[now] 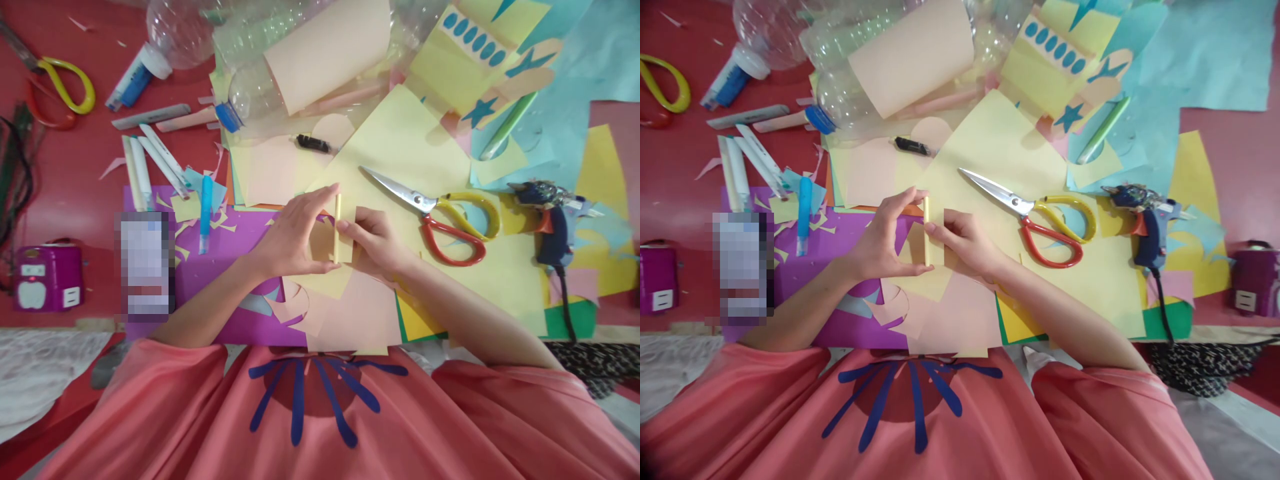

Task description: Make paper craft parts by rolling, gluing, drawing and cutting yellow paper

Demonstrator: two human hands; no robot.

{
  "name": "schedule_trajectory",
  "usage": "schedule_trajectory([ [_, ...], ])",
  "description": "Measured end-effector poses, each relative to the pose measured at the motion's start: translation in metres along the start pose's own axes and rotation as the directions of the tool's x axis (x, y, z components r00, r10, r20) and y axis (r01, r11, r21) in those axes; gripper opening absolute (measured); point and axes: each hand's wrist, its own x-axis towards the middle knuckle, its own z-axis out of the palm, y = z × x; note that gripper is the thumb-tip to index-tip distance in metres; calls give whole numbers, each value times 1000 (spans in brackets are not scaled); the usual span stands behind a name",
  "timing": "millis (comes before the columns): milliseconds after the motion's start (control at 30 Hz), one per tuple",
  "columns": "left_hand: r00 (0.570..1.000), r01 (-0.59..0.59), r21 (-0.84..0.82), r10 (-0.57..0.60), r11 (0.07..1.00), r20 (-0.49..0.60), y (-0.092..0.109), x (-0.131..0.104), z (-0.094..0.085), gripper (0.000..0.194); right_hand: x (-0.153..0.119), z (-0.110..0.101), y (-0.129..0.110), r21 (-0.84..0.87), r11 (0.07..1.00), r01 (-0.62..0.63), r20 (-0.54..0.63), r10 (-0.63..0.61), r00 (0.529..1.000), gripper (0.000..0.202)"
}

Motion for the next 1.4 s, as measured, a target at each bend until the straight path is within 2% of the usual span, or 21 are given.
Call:
schedule_trajectory([
  [133,998,52,81,-50,995,-26,2,-1,0,107,0,1,0,-75,997,12,0,-12,1000,54],
  [267,1000,9,163,-5,987,-28,5,-2,1,100,0,2,-1,-81,997,-3,9,4,1000,51],
  [467,995,-77,111,84,991,-54,3,-2,1,107,-1,1,-3,-60,997,47,93,-41,995,48],
  [667,998,-58,100,60,993,-19,1,-1,1,110,-1,-1,-2,-50,998,36,173,-26,984,46],
  [800,1000,-19,112,21,994,-19,2,-1,0,111,0,-2,-3,-86,995,53,172,-38,984,46],
  [900,999,-31,113,34,993,-25,1,-2,-2,110,1,-1,-3,-131,988,80,116,-65,991,48],
  [1000,1000,-9,74,10,997,-19,0,-2,0,105,1,-1,-2,-129,987,95,68,-86,994,50],
  [1100,997,48,-118,-56,992,-60,1,-1,2,109,1,-2,-2,-116,990,84,85,-75,994,49],
  [1167,980,143,-356,-183,923,-82,4,2,3,98,0,-2,-3,-124,990,74,112,-60,992,48],
  [1200,959,212,-478,-276,852,-67,7,4,2,82,0,-2,-4,-132,989,71,123,-55,991,48],
  [1233,926,310,-577,-378,755,3,10,6,1,60,0,-2,-4,-143,987,72,135,-53,989,47],
  [1267,888,399,-637,-450,659,91,13,9,0,47,0,-2,-5,-159,984,78,150,-54,987,47],
  [1300,855,448,-671,-502,590,130,16,11,-2,41,0,-2,-5,-176,980,87,165,-58,985,46],
  [1367,802,506,-691,-577,517,156,22,15,-5,33,0,-1,-5,-211,971,112,183,-74,980,45],
  [1400,790,513,-697,-593,502,154,24,17,-6,31,0,-1,-5,-226,966,123,183,-82,980,45],
])
